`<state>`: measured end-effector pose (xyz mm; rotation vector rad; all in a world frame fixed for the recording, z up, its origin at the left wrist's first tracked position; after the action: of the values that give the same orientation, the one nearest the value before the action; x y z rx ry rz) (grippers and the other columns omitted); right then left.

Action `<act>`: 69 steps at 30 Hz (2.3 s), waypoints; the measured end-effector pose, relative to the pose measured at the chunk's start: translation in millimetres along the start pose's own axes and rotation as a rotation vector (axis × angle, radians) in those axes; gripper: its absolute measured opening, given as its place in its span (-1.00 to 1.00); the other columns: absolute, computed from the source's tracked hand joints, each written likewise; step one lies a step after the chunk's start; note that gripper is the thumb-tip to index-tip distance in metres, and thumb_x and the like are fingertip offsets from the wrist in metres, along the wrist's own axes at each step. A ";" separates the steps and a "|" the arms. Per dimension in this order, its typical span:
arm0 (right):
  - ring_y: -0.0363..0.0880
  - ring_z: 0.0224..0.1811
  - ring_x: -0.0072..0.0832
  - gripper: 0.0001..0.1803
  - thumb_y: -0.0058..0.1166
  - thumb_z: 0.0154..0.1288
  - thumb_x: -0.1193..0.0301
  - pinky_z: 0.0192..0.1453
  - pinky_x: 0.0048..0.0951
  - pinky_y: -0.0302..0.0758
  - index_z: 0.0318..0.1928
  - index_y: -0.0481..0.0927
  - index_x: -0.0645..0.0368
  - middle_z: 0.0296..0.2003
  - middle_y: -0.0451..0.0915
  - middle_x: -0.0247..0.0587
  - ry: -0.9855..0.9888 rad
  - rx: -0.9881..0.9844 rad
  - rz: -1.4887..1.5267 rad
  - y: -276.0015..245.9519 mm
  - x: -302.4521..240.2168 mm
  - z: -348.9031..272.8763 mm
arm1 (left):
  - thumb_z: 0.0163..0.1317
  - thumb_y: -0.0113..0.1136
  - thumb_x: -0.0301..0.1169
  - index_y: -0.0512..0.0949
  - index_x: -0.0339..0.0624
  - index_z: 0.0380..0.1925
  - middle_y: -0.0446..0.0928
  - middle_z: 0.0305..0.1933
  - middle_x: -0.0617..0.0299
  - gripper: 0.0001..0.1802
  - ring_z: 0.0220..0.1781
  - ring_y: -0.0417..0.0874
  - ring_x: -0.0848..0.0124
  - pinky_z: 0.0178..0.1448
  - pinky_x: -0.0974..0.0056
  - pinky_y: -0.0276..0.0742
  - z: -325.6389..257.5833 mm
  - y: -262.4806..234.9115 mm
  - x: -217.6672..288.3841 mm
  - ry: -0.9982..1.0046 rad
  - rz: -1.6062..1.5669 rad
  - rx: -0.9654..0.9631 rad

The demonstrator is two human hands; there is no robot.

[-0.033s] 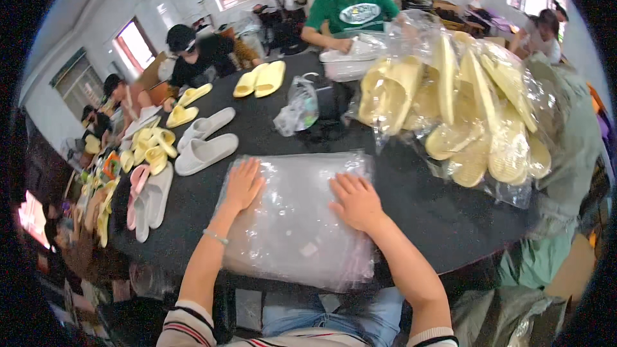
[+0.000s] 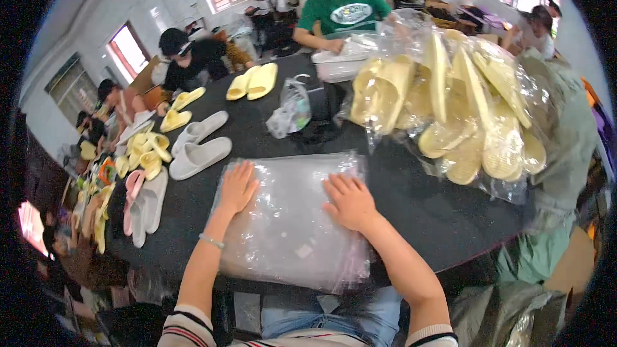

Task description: The person places pairs of slippers into clear plastic bags at a work table. They handle yellow, white, pink, and black slippers, picking them up, inserting them into bags, and arranging them on the table. Other workers are visible in the background performing similar tasks.

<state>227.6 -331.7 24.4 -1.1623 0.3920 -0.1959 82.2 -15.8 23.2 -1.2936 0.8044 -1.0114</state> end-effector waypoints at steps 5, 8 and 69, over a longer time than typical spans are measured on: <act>0.18 0.41 -0.19 -0.35 0.07 0.25 0.11 0.43 -0.12 0.13 0.31 0.32 0.04 0.35 0.25 -0.08 0.011 -0.033 0.114 -7.5 -1.0 2.2 | 0.38 -0.19 0.05 0.18 -0.16 0.39 0.10 0.49 0.05 -0.29 0.54 0.01 0.08 0.53 -0.12 -0.18 -3.6 1.3 -2.0 0.021 0.035 0.030; 0.16 0.40 -0.09 -0.34 0.18 0.17 0.24 0.42 -0.07 0.16 0.29 0.34 0.05 0.36 0.19 0.06 0.139 0.124 0.301 -16.7 11.7 4.7 | 0.38 -0.13 0.00 0.23 -0.17 0.36 0.13 0.47 0.02 -0.33 0.52 0.06 0.07 0.53 -0.10 -0.16 -5.2 0.3 -3.9 0.031 0.000 0.087; 0.54 -0.26 -0.53 -0.76 0.07 0.34 0.40 -0.33 -0.55 0.53 -0.04 0.36 0.09 -0.18 0.41 -0.35 0.569 -0.016 1.515 -48.7 22.2 4.0 | 0.32 0.09 -0.53 0.30 -0.24 0.23 0.51 -0.31 0.24 -0.53 -0.41 0.48 0.59 -0.33 0.47 0.41 -9.4 5.6 -58.0 -0.284 -1.409 0.326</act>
<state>251.9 -355.0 66.1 -0.5481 1.6491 0.8217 52.8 34.2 12.6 -1.6062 -0.6546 -1.8479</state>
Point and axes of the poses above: each hand's wrist, its own z-axis towards the middle knuckle, its own y-axis out of the palm, x = y × z, the point moved 2 cm from there along z, towards the middle knuckle
